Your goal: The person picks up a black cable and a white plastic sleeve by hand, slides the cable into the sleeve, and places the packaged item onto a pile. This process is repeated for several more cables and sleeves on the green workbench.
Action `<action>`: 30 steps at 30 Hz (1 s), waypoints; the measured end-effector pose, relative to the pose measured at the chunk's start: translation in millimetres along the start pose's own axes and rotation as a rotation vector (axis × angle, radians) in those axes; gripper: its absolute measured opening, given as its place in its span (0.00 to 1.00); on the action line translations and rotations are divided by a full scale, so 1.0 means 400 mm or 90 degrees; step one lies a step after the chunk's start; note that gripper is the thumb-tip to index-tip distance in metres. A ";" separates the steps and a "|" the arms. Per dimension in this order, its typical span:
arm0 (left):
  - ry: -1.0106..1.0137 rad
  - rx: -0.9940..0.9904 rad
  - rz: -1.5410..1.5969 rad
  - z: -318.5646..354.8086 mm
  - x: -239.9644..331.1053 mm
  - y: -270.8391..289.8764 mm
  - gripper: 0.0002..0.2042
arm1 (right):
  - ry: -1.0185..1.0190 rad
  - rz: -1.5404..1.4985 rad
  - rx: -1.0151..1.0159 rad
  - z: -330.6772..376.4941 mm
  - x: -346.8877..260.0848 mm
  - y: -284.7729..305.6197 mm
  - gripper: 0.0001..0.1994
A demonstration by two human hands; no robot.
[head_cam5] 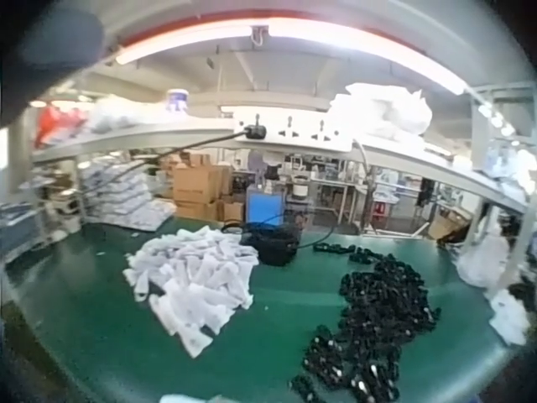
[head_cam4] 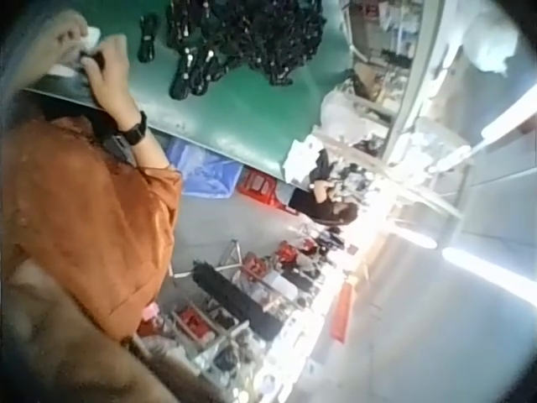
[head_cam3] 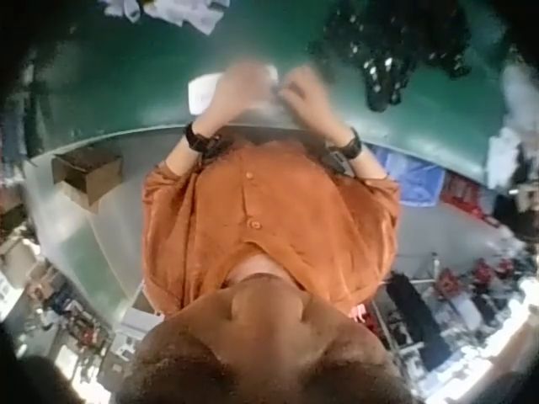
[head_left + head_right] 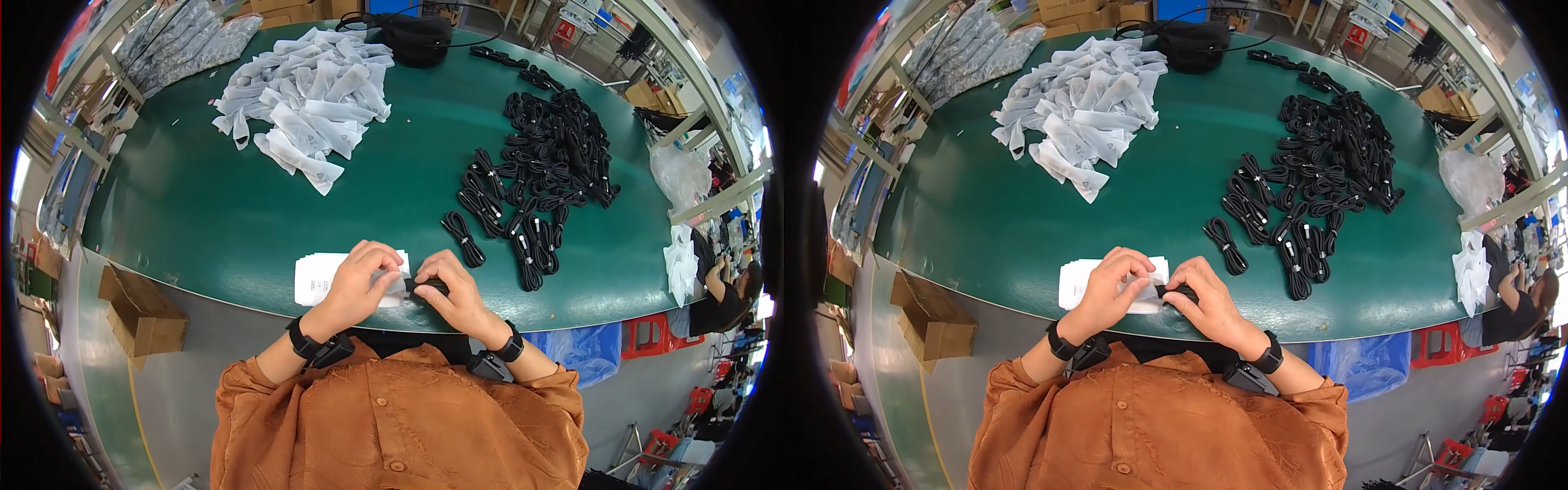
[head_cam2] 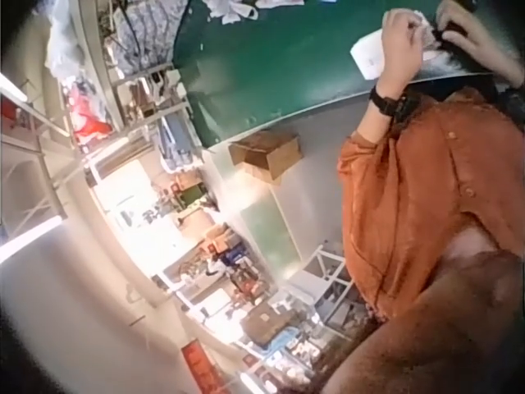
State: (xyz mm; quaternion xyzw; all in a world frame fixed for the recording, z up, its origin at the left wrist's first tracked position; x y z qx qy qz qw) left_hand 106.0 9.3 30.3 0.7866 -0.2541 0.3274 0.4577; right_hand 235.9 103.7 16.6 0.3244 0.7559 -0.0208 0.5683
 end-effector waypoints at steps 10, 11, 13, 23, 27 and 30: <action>0.133 -0.008 0.407 -0.067 -0.066 0.079 0.04 | 0.047 -0.042 0.075 -0.051 -0.043 0.045 0.15; 0.178 0.024 0.472 -0.083 -0.091 0.117 0.04 | 0.065 0.038 0.080 -0.051 -0.048 0.063 0.16; 0.227 0.106 0.521 -0.131 -0.157 0.214 0.06 | 0.079 0.210 0.068 -0.054 -0.031 0.100 0.16; 0.023 -0.023 -0.086 0.010 -0.044 0.044 0.10 | -0.143 0.414 -0.089 0.045 0.071 0.107 0.20; -0.078 -0.036 -0.214 0.051 -0.017 -0.049 0.08 | 0.148 0.601 -0.058 0.002 -0.038 0.089 0.20; -0.079 -0.029 -0.246 0.062 -0.027 -0.064 0.06 | 0.125 0.525 -0.067 -0.001 -0.005 0.094 0.18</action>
Point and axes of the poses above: each hand's wrist, its own z-axis away from the middle knuckle, its own y-axis out of the back of the hand, x = y × z, the point moved 8 cm from there along -z, towards the middle knuckle, and after that the axes turned 8 degrees about -z, right-handed, at the moved point
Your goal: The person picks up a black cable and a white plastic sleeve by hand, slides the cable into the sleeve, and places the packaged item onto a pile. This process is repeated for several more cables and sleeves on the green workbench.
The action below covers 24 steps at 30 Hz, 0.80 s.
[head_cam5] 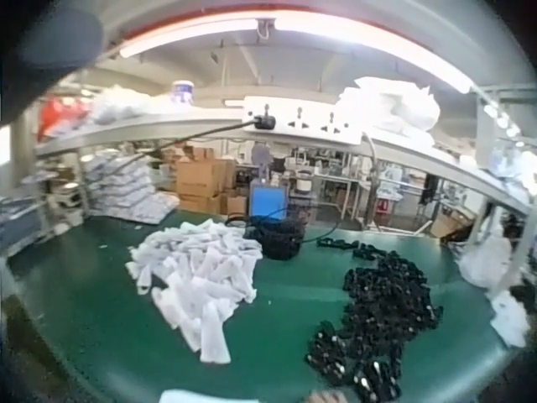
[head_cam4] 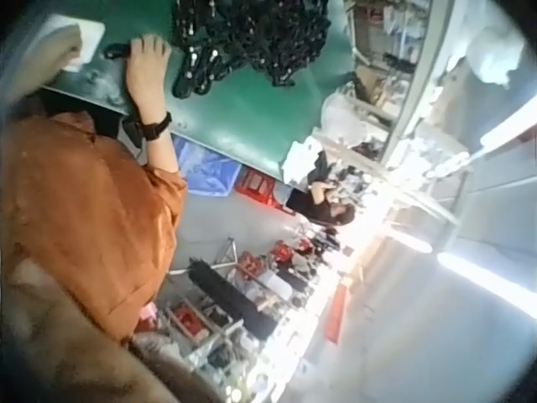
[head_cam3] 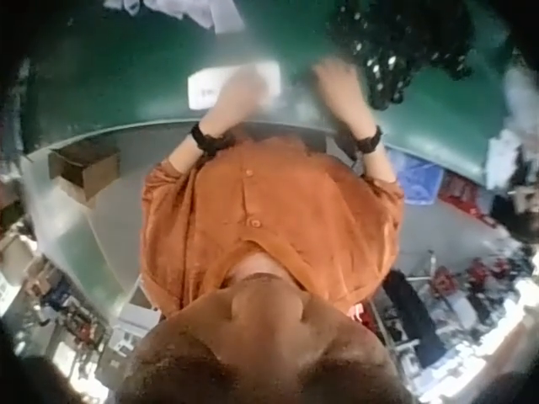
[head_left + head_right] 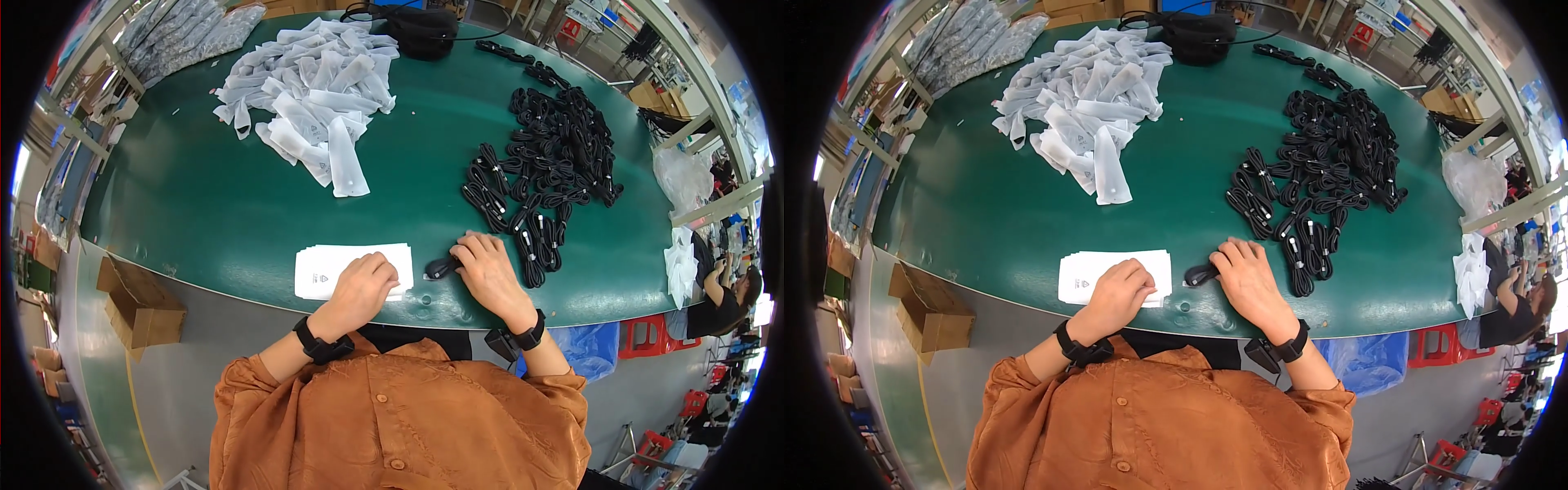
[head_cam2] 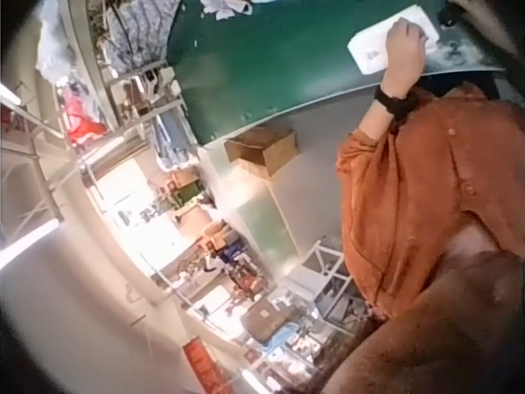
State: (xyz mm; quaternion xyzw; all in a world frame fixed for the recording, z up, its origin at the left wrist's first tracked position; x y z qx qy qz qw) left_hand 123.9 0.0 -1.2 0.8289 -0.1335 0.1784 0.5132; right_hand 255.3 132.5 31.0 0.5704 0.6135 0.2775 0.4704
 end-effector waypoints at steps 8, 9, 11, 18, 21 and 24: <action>0.226 -0.027 0.228 0.016 -0.066 -0.012 0.04 | -0.181 -0.370 -0.001 0.026 -0.009 -0.021 0.13; 0.247 -0.028 0.250 0.017 -0.074 -0.012 0.04 | -0.123 -0.338 0.005 0.019 -0.031 -0.011 0.12; 0.267 -0.028 0.272 0.016 -0.082 -0.014 0.04 | -0.107 -0.323 -0.025 0.021 -0.047 -0.015 0.12; -0.009 0.029 0.189 -0.015 0.011 0.018 0.04 | -0.199 -0.532 -0.150 0.037 -0.045 -0.099 0.12; -0.022 0.032 0.170 -0.024 0.020 0.027 0.05 | -0.343 -0.664 -0.198 0.053 -0.029 -0.140 0.14; 0.005 0.032 0.193 -0.038 0.013 0.042 0.05 | -0.118 -0.508 -0.095 0.001 -0.055 -0.077 0.14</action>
Point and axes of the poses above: each hand's wrist, its own z-axis away from the middle knuckle, its own y-axis out of the back of the hand, x = y × z, the point moved 8 cm from there along -z, towards the middle knuckle, and after that the axes turned 8 degrees about -z, right-handed, at the moved point
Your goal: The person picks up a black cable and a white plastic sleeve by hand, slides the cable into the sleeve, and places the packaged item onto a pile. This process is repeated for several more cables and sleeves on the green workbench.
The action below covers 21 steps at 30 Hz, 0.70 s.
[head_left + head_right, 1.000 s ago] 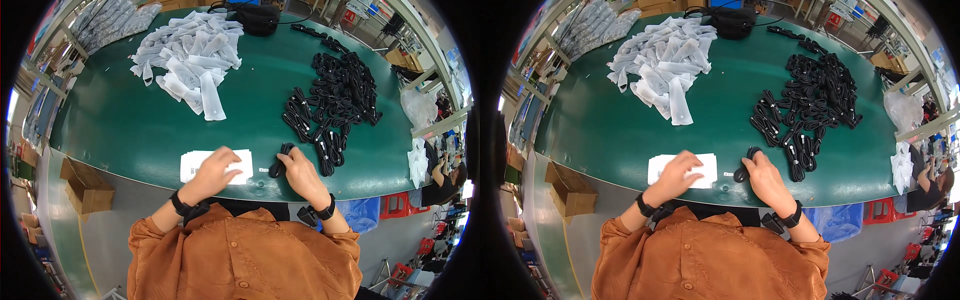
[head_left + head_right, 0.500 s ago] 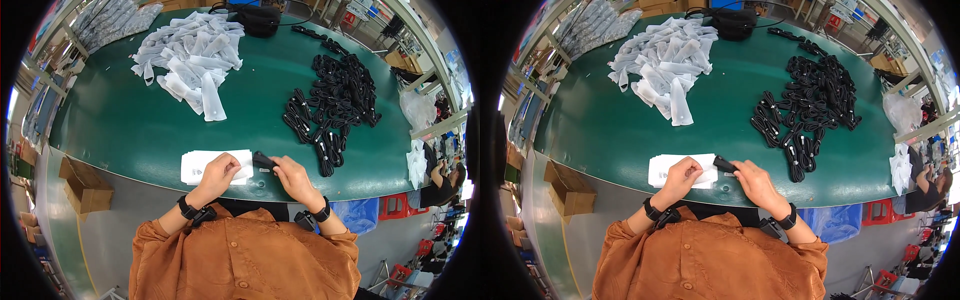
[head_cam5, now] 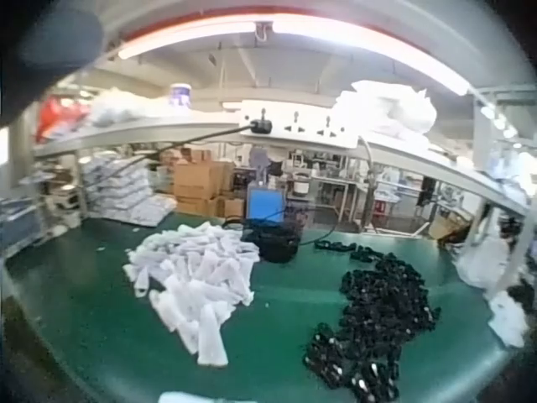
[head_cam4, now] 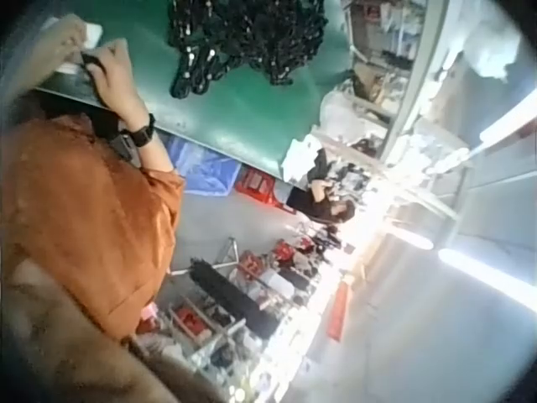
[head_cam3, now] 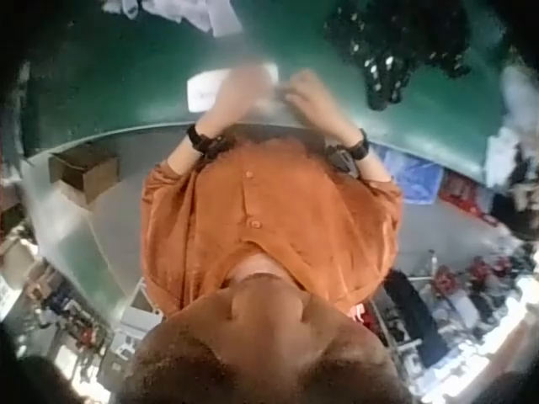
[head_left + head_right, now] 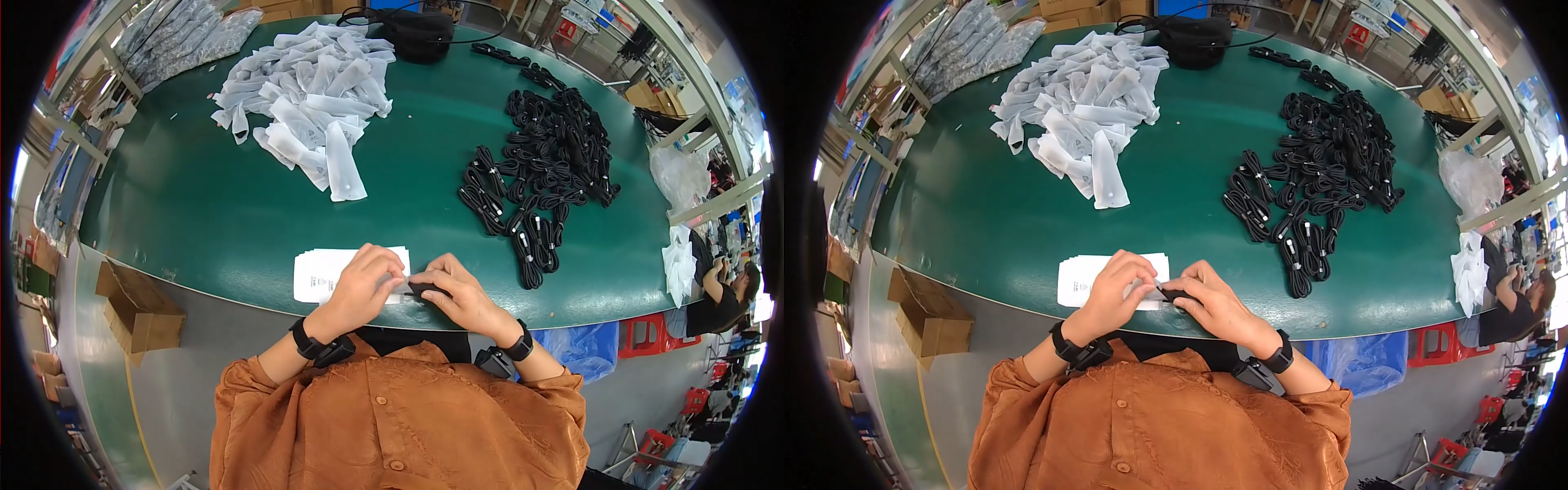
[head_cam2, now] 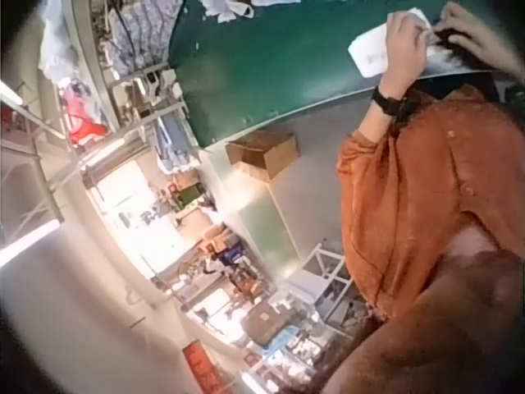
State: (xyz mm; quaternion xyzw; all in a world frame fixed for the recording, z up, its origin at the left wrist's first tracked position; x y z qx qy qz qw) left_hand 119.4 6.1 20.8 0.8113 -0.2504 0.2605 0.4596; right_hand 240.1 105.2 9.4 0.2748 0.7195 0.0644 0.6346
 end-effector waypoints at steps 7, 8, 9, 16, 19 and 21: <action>0.118 -0.012 0.126 -0.059 -0.025 0.048 0.05 | 0.117 -0.147 0.152 -0.016 -0.037 0.035 0.18; 0.150 -0.005 0.218 -0.062 -0.036 0.045 0.05 | 0.134 -0.215 0.183 -0.015 -0.029 0.038 0.19; 0.182 0.004 0.310 -0.064 -0.048 0.042 0.05 | 0.151 -0.282 0.211 -0.016 -0.026 0.045 0.20; 0.262 0.024 0.633 -0.113 -0.085 0.057 0.06 | 0.182 0.008 0.132 -0.089 -0.119 0.053 0.18; 0.277 0.182 0.536 -0.163 -0.185 0.184 0.08 | 0.133 0.106 0.189 -0.110 -0.086 0.105 0.17; 0.132 0.394 0.179 -0.186 -0.207 0.356 0.09 | 0.061 0.357 0.283 -0.098 -0.030 0.178 0.17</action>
Point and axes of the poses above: each hand's wrist, its own z-axis away from the middle knuckle, its own y-axis out of the back of the hand, x = y × z, the point moved 8 cm from there along -z, towards the middle knuckle, and after that the axes turned 8 degrees about -z, right-handed, at the moved point
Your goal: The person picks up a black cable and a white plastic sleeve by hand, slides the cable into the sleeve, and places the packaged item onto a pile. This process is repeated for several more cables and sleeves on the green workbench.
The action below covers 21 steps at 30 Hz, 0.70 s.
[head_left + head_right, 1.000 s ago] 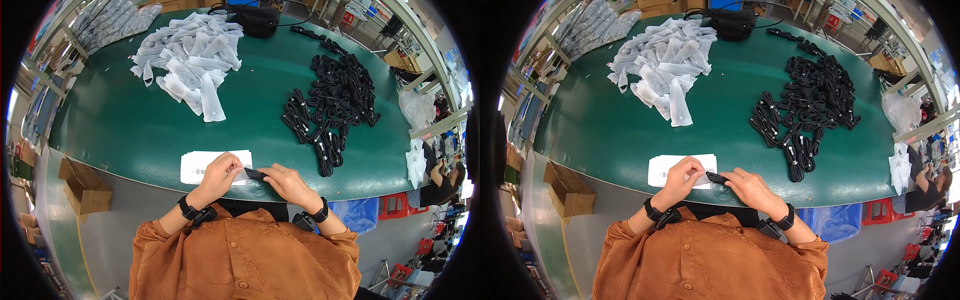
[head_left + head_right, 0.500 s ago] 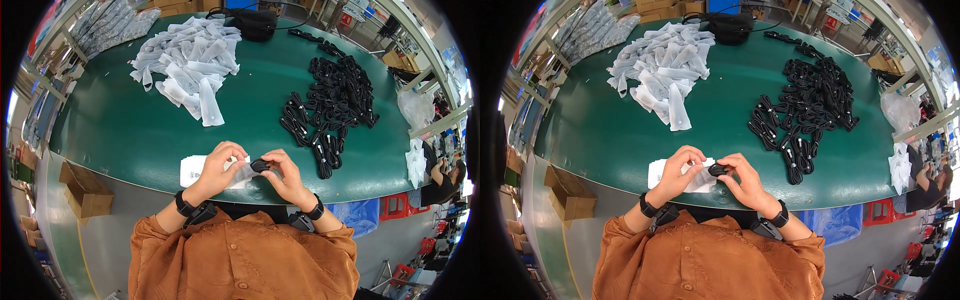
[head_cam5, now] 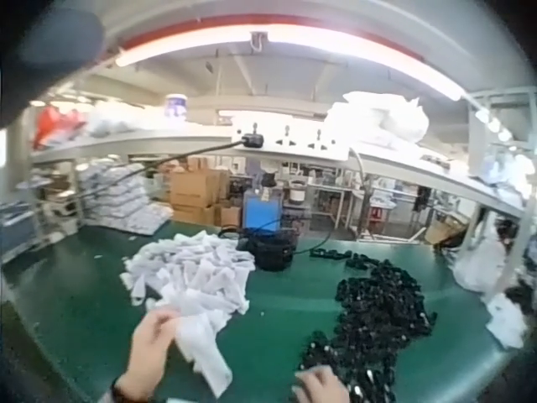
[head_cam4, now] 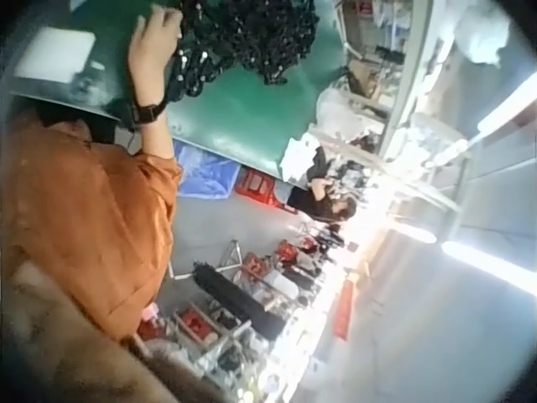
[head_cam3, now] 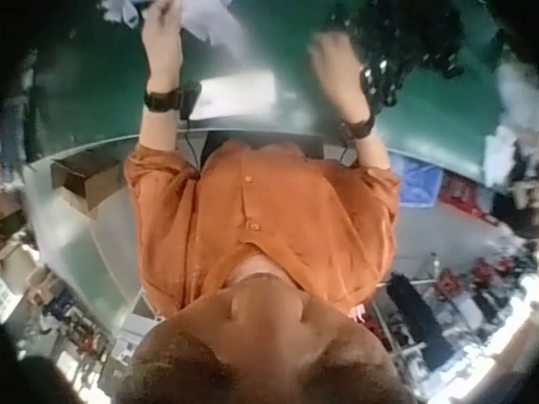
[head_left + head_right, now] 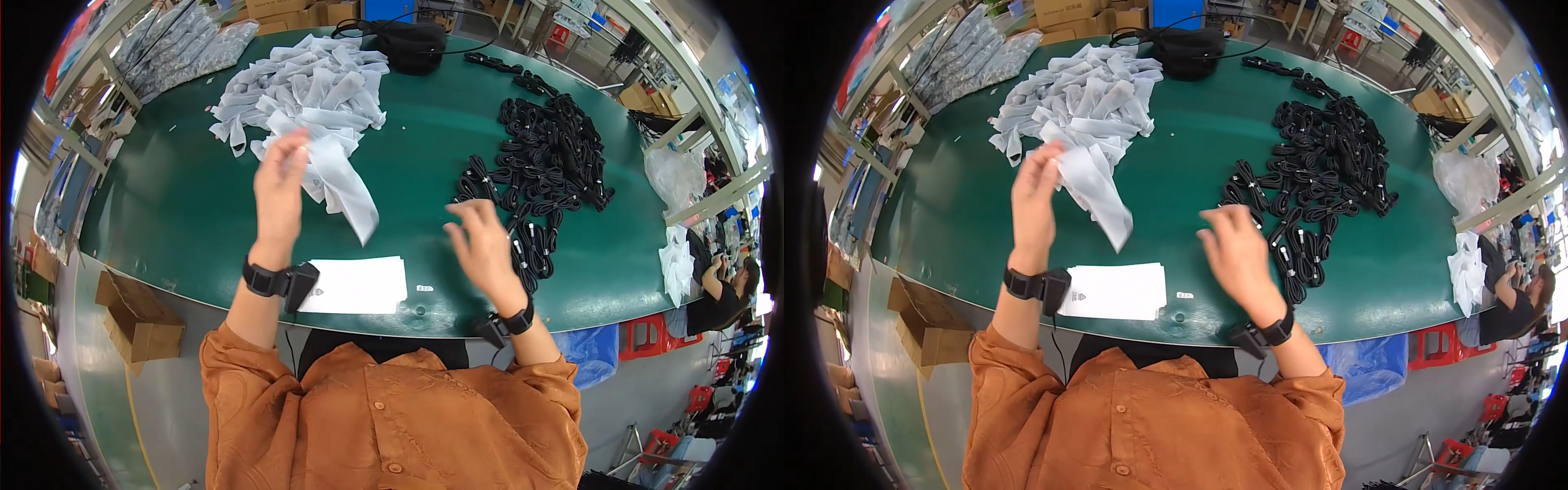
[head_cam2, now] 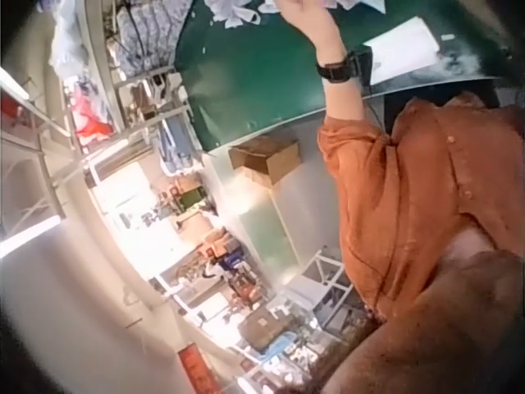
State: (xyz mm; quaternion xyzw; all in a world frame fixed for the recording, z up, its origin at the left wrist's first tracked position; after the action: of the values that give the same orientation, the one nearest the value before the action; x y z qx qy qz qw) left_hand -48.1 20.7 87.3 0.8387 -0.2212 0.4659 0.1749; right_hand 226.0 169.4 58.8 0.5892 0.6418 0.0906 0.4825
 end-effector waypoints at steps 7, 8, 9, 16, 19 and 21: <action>-0.092 -0.366 -0.227 0.291 0.042 -0.137 0.11 | -0.114 0.335 -0.094 0.084 0.158 -0.023 0.16; -0.117 -0.415 -0.237 0.346 0.039 -0.167 0.10 | -0.128 0.317 -0.098 0.091 0.147 -0.021 0.16; -0.110 -0.414 -0.236 0.373 0.035 -0.172 0.10 | -0.127 0.316 -0.104 0.096 0.125 -0.020 0.16; -0.210 -0.421 -0.353 0.442 0.035 -0.207 0.06 | -0.002 0.216 -0.209 0.119 0.063 -0.055 0.16; -0.179 -0.398 -0.330 0.437 0.027 -0.198 0.05 | 0.037 0.214 -0.171 0.094 0.067 -0.035 0.17; -0.163 -0.385 -0.318 0.438 0.023 -0.194 0.05 | 0.059 0.214 -0.153 0.078 0.061 -0.027 0.17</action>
State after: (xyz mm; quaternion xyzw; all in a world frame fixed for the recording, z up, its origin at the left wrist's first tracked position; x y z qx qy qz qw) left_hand 121.1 -3.3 0.2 0.8284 -0.1579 0.2151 0.4924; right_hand 245.3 172.5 22.7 0.6215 0.5406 0.2724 0.4973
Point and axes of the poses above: each hand's wrist, its own z-axis away from the middle knuckle, its own y-axis out of the back of the hand, x = y × z, the point moved 8 cm from there along -z, towards the middle knuckle, and after that the axes turned 8 degrees about -z, right-handed, at the moved point
